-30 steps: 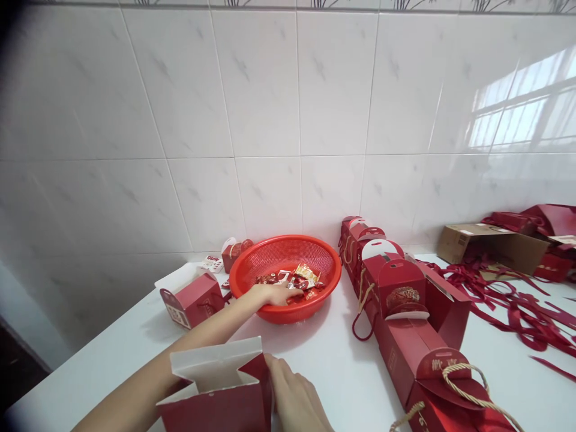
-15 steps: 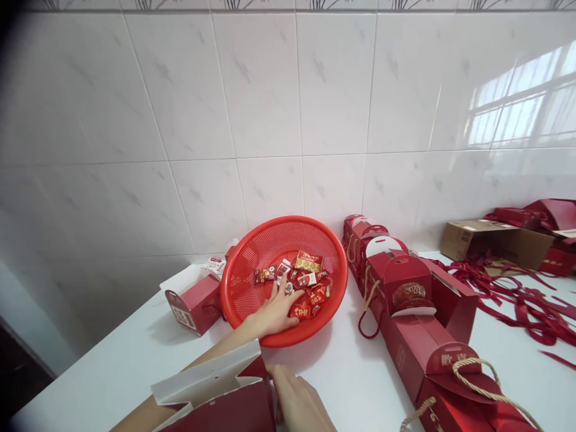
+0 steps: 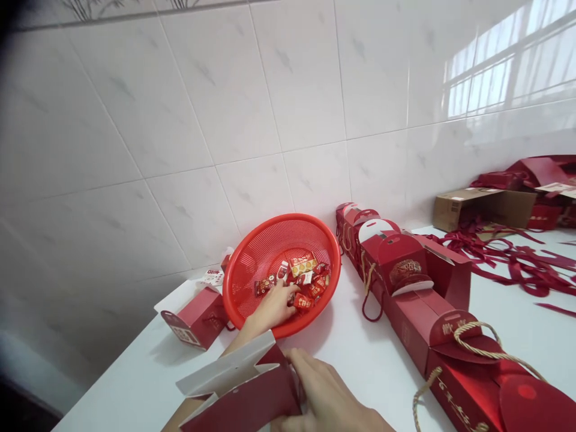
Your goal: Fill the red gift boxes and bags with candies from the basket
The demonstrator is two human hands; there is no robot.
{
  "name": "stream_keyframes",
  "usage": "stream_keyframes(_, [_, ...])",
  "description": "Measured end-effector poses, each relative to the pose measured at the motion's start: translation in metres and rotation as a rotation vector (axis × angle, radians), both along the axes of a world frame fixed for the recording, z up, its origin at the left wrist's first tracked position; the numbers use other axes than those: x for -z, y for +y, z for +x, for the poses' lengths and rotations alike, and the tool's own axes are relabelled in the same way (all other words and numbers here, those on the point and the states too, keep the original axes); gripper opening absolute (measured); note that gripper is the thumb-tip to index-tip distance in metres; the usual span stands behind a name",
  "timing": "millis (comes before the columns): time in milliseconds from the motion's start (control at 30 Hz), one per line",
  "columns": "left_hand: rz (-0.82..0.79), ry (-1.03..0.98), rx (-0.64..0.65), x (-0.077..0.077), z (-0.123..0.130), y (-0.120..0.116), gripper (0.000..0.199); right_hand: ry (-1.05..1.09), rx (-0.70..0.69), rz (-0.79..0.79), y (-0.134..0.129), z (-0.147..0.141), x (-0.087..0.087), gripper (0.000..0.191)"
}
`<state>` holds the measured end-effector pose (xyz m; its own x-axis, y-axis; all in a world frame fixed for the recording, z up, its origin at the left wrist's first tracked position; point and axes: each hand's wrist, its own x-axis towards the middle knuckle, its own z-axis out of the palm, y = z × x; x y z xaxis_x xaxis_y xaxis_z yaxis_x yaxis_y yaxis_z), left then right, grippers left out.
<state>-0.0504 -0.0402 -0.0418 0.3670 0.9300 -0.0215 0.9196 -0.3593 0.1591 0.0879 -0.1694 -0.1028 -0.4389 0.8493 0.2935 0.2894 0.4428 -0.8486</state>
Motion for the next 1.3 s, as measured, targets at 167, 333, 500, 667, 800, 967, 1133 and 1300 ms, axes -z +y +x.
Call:
stream_keyframes(167, [0.017, -0.090, 0.043, 0.005, -0.006, 0.012, 0.044, -0.112, -0.014, -0.086, -0.001, 0.004, -0.009, 0.044])
stream_keyframes(333, [0.029, -0.189, 0.090, 0.007, -0.010, 0.016, 0.038, -0.114, -0.052, -0.077, 0.001, 0.008, -0.010, 0.051])
stream_keyframes(500, [0.030, -0.255, 0.057, 0.004, -0.011, 0.016, 0.033, -0.106, -0.048, -0.054, 0.002, 0.011, -0.011, 0.061])
stream_keyframes(667, [0.002, -0.223, -0.025, 0.001, -0.011, 0.013, 0.042, -0.116, -0.036, -0.041, 0.002, 0.011, -0.011, 0.072])
stream_keyframes(800, [0.017, -0.241, -0.020, 0.003, -0.012, 0.013, 0.034, -0.124, -0.034, -0.051, 0.003, 0.012, -0.011, 0.072])
stream_keyframes(967, [0.084, -0.308, -0.010, 0.007, -0.011, 0.016, 0.034, -0.123, -0.033, -0.044, 0.003, 0.014, -0.014, 0.072])
stream_keyframes(1133, [0.103, -0.361, 0.187, 0.004, -0.009, 0.016, 0.042, -0.134, -0.038, -0.014, 0.002, 0.014, -0.013, 0.068])
stream_keyframes(1300, [0.002, -0.324, 0.295, -0.001, -0.007, 0.010, 0.036, -0.128, -0.043, -0.038, 0.002, 0.013, -0.013, 0.067])
